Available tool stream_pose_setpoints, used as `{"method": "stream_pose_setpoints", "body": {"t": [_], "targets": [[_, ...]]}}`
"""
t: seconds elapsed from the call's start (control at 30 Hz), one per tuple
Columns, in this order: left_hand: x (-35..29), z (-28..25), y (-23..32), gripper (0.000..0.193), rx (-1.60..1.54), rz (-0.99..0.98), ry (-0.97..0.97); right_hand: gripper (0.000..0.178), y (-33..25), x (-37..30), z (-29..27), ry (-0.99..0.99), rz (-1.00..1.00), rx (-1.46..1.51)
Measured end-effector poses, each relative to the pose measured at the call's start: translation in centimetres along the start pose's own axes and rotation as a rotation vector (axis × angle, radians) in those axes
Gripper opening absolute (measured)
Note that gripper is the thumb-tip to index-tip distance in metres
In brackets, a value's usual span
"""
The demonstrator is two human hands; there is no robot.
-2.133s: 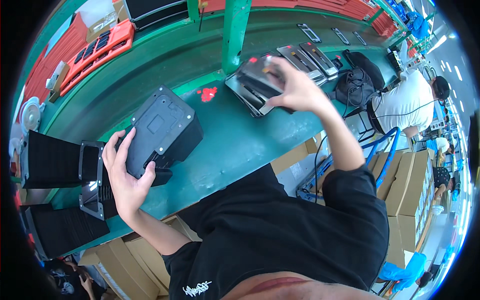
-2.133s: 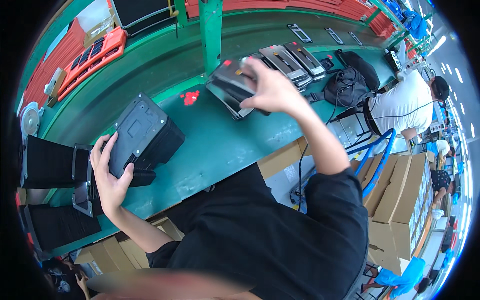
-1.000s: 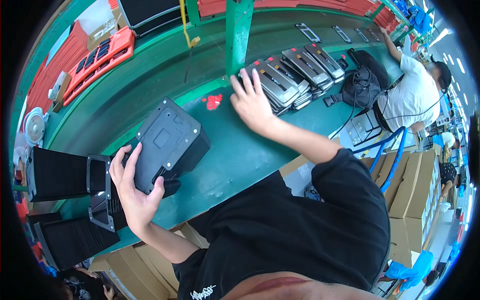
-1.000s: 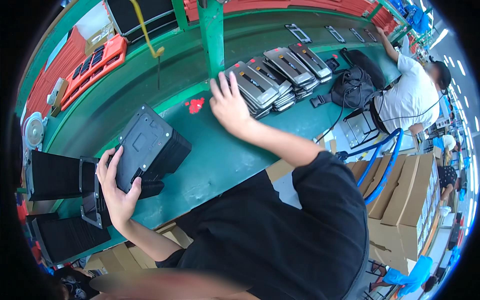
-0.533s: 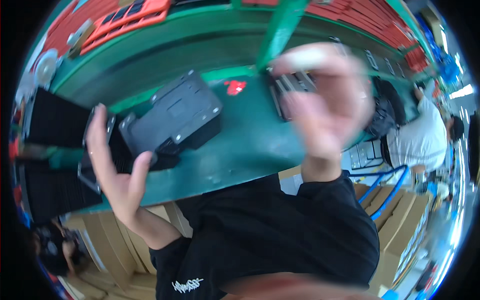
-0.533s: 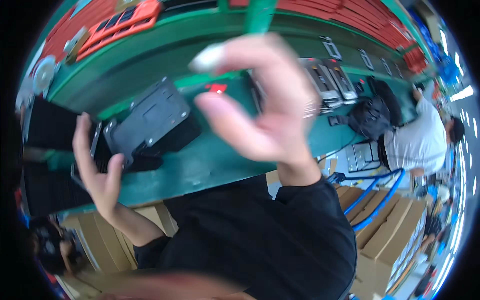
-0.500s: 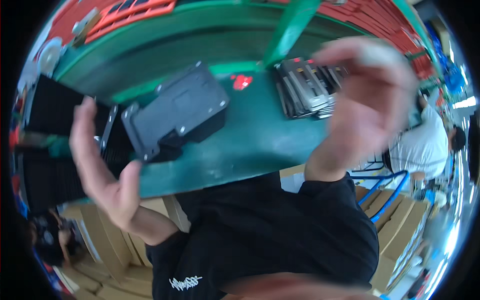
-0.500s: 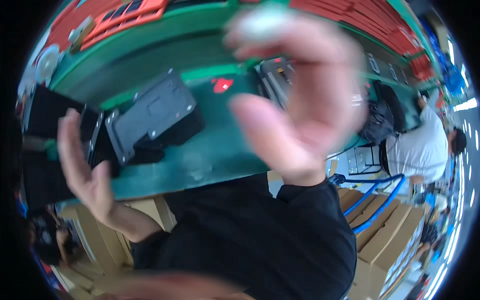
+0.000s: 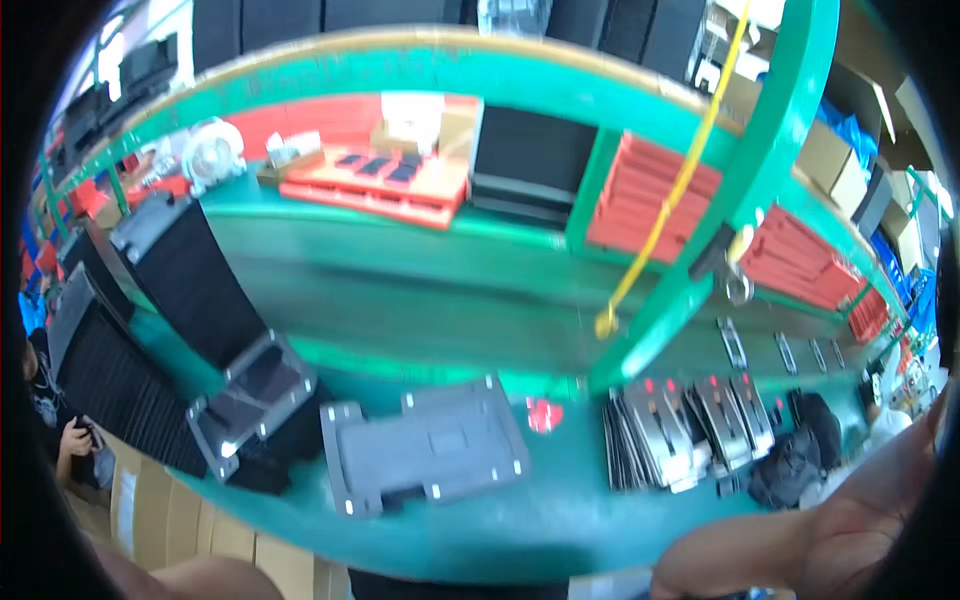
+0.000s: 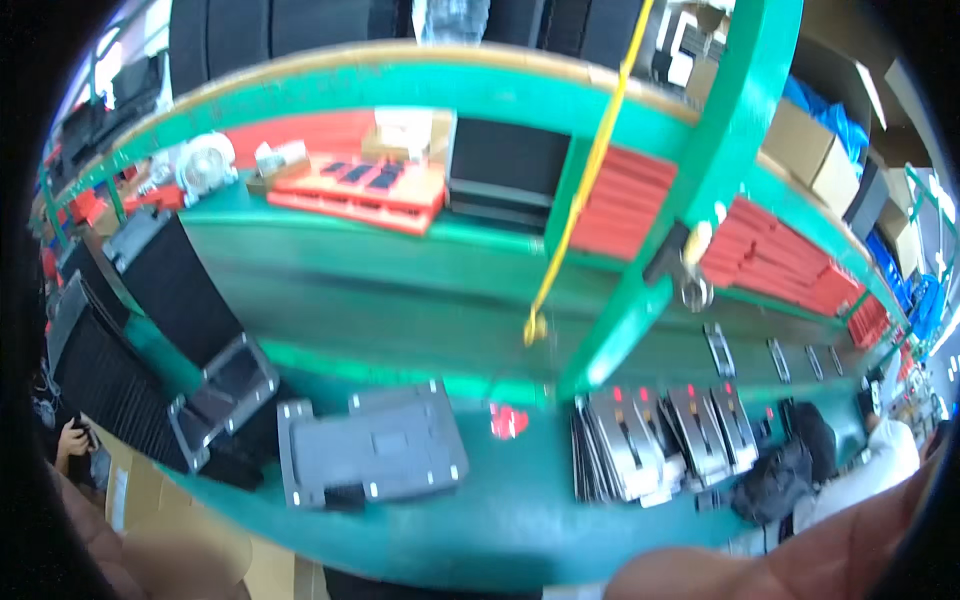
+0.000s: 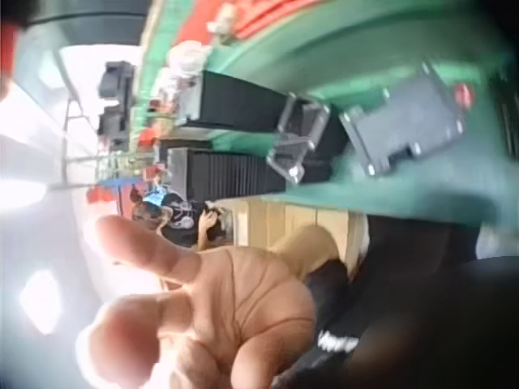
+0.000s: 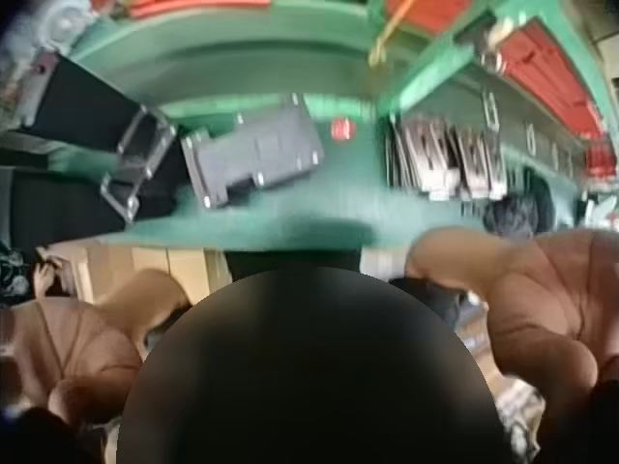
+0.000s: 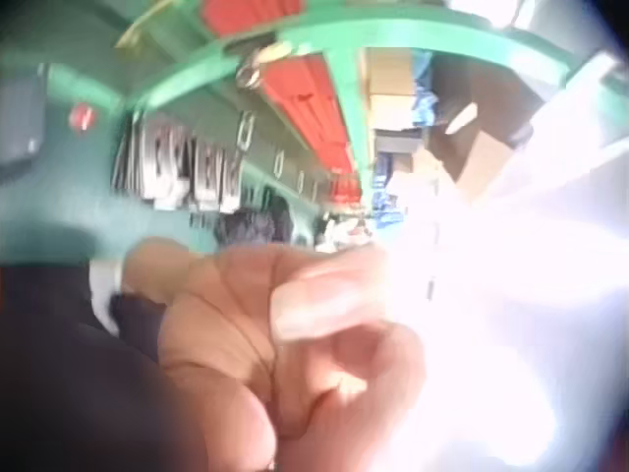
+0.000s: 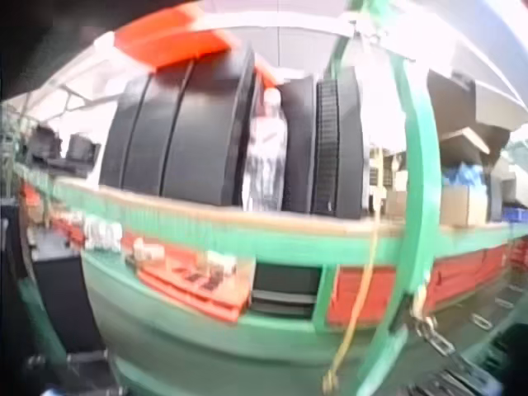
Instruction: Assemble plastic housings and electronic modules on a production line.
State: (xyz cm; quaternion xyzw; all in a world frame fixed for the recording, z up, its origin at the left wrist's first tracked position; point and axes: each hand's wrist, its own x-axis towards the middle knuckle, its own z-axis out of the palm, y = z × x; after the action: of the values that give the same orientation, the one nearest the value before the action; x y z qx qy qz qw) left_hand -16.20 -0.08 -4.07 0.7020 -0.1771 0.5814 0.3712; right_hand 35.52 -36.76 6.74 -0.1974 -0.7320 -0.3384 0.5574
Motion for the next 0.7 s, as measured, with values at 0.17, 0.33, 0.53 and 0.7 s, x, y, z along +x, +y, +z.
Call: {"method": "stream_pose_setpoints", "body": {"t": [0.17,0.33,0.53,0.7], "targets": [[7.7,7.1,-2.6,0.055,-0.299,-0.256,-0.147,0.054,2.7,2.1,8.2,0.057,0.079,-0.013],[14.5,16.0,-5.0,0.055,-0.63,-0.632,-0.201,0.054,5.3,3.1,8.3,0.08,0.282,0.008],[16.5,19.9,-5.8,0.046,-1.171,-0.86,-0.164,0.053,5.8,3.5,9.5,-0.001,0.323,0.008],[14.2,17.4,-0.6,0.041,-1.327,-0.78,0.038,0.052,4.5,4.7,7.9,-0.14,0.36,0.052]]}}
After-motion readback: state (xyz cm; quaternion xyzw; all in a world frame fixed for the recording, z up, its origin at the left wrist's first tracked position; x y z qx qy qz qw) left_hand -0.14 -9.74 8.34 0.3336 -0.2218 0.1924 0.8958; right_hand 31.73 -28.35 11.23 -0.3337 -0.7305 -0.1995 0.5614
